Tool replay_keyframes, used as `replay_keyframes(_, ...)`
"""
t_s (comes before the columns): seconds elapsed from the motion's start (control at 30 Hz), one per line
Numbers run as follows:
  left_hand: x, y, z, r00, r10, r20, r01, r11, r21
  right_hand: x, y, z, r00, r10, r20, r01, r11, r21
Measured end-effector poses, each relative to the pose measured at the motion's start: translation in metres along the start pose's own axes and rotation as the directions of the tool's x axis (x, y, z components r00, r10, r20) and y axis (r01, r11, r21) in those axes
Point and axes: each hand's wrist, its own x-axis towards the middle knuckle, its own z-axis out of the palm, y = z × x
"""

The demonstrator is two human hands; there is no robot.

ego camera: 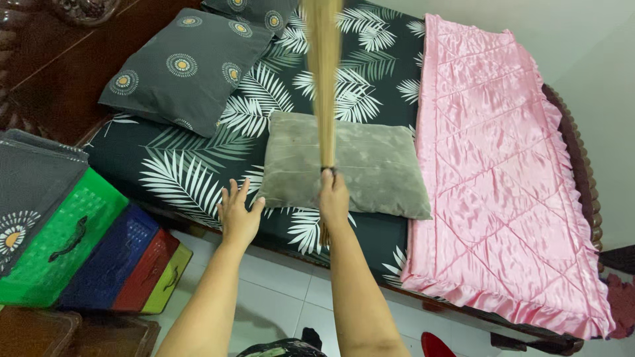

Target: The person hits a pillow with a stick, then picks up a pillowcase and inserts the pillow into it.

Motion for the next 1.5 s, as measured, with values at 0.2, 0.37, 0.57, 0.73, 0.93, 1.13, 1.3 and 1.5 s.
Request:
replay_keyframes(0.2, 0.001, 0.006, 0.011, 1.000, 0.004, 0.023, -0.005, 0.999, 0.038, -0.023, 0.049, 0.009, 0.976, 0.173, -0.134, -0.150, 0.975, 0.163)
replay_keyframes(0.37, 0.002, 0.011, 0.011, 0.999, 0.004, 0.036, -0.006, 0.999, 0.042, -0.092, 0.207, 0.001, 0.843, 0.509, 0.171, -0.334, 0.747, -0.574)
replay_keyframes(0.57, 0.011, 0.022, 0.008, 1.000, 0.013, 0.025, -0.014, 0.999, 0.035, -0.062, 0.181, -0.005, 0.737, 0.643, 0.208, -0.506, 0.729, -0.461)
replay_keyframes(0.73, 0.017, 0.029, 0.014, 0.997, 0.033, 0.066, -0.037, 0.998, 0.057, 0.001, 0.049, -0.029, 0.878, 0.450, 0.162, -0.420, 0.888, -0.189)
replay_keyframes(0.93, 0.014, 0.029, 0.024, 0.994, 0.054, 0.096, -0.059, 0.997, 0.051, 0.004, 0.006, -0.042, 0.975, 0.150, -0.163, -0.132, 0.985, 0.115)
replay_keyframes(1.13, 0.011, 0.037, 0.031, 0.992, 0.064, 0.111, -0.067, 0.998, 0.018, -0.064, 0.149, -0.022, 0.942, 0.252, -0.220, -0.303, 0.923, -0.238)
replay_keyframes(1.3, 0.013, 0.045, 0.027, 0.989, 0.047, 0.142, -0.051, 0.998, 0.026, -0.107, 0.240, -0.031, 0.707, 0.706, 0.037, -0.583, 0.612, -0.534)
replay_keyframes(1.5, 0.012, 0.063, 0.032, 0.988, 0.075, 0.133, -0.075, 0.997, 0.000, -0.030, 0.157, -0.053, 0.852, 0.515, -0.089, -0.500, 0.752, -0.431)
